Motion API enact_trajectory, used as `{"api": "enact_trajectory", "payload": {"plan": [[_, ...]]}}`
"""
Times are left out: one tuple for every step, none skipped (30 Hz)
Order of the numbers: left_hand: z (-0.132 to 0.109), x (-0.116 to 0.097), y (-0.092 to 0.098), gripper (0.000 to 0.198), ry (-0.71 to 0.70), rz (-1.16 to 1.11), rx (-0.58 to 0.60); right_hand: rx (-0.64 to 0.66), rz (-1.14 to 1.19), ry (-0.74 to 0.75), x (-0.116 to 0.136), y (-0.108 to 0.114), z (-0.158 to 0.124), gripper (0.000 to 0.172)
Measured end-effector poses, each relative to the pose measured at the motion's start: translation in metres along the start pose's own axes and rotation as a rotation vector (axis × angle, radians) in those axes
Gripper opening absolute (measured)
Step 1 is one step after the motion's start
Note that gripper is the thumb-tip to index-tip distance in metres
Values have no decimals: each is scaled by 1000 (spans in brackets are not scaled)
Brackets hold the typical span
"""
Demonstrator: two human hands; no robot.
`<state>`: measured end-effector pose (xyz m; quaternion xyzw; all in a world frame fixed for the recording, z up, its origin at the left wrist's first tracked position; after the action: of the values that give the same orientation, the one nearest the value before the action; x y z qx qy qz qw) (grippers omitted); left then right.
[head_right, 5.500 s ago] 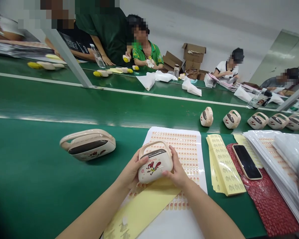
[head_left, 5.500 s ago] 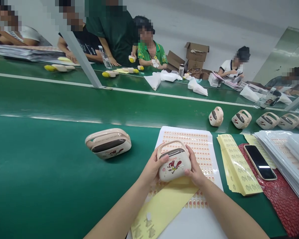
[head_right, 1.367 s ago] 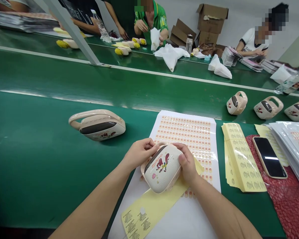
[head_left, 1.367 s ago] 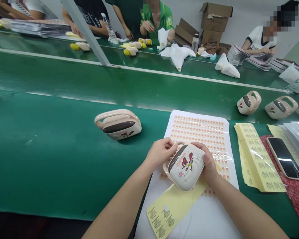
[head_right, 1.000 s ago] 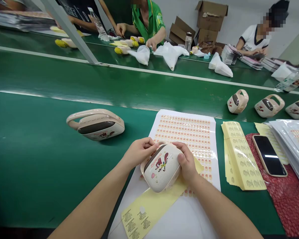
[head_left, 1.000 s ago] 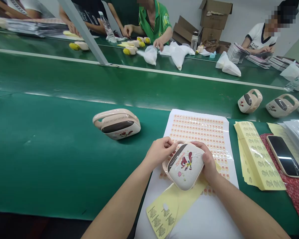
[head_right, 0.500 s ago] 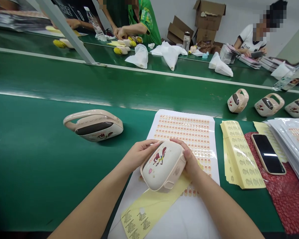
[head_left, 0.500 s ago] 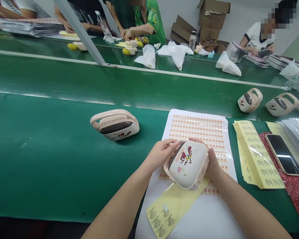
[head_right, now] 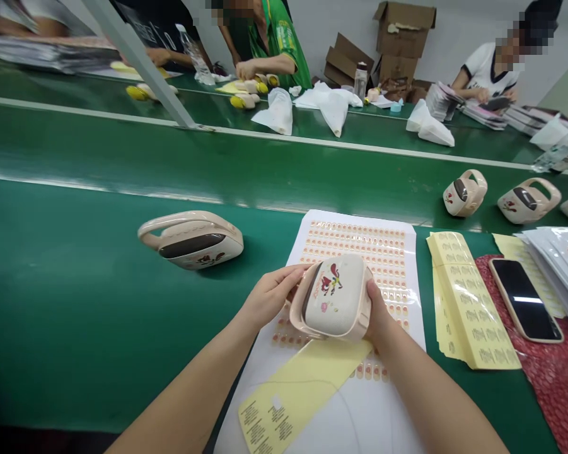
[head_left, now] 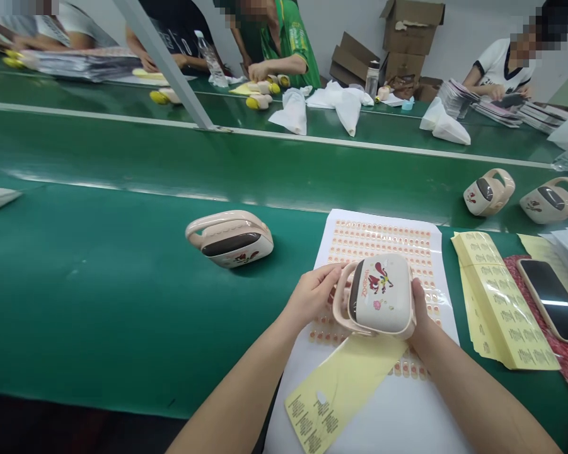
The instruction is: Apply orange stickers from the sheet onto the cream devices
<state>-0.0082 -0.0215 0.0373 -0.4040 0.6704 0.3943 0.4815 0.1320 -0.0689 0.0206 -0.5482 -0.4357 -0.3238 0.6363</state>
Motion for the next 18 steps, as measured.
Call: {"api": "enact_trajectory", "payload": {"plan": [[0, -4, 10, 52, -55, 31, -112, -30, -7, -7, -2, 5, 0, 82], [-2, -10, 23, 50, -132, 52, -252, -46, -11, -15, -5, 10, 0, 82], [-7, -18, 37, 46, -218, 66, -402, -56, -10, -15, -7, 14, 1, 82], [-15, -26, 53, 41, -305, 82, -548, -60, 0, -11, -7, 18, 3, 81], [-25, -35, 68, 36, -387, 123, -679, -61, 19, 0, -7, 20, 4, 80], [-35, -44, 82, 32, -456, 203, -794, -60, 45, 11, -7, 22, 6, 79], [-45, -53, 95, 29, -504, 317, -892, -59, 74, 20, -6, 23, 8, 77], [-52, -60, 108, 29, -529, 461, -967, -61, 100, 28, -5, 24, 10, 75], [-57, -66, 121, 30, -521, 610, -1024, -62, 124, 36, -3, 24, 12, 74], [-58, -67, 136, 33, -472, 715, -1057, -60, 141, 43, -3, 24, 13, 72], [-55, -65, 153, 38, -381, 771, -1056, -55, 154, 45, -3, 24, 14, 71], [-49, -58, 169, 43, -251, 791, -1019, -50, 167, 42, -3, 23, 14, 69], [-41, -49, 183, 49, -128, 784, -934, -47, 185, 34, -4, 23, 15, 68], [-34, -42, 191, 51, -81, 776, -850, -44, 206, 20, -7, 22, 15, 67], [-28, -38, 196, 52, -52, 763, -779, -45, 230, 3, -9, 22, 16, 66], [-23, -35, 199, 53, -42, 751, -726, -46, 255, -15, -11, 22, 16, 66], [-20, -34, 200, 53, -50, 742, -695, -47, 281, -32, -14, 22, 16, 66], [-18, -34, 199, 52, -59, 733, -680, -48, 306, -46, -15, 21, 17, 66]]}}
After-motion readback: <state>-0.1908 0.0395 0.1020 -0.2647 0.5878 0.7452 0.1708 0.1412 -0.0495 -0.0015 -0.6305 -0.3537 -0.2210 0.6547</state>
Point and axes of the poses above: each hand's wrist, its own z-axis towards the middle knuckle, its own y-axis out of the back of the hand, x = y × z, the point moved 7 cm from there along z, towards the middle knuckle, and after that the axes turned 5 degrees about y, right-handed, at the moved point
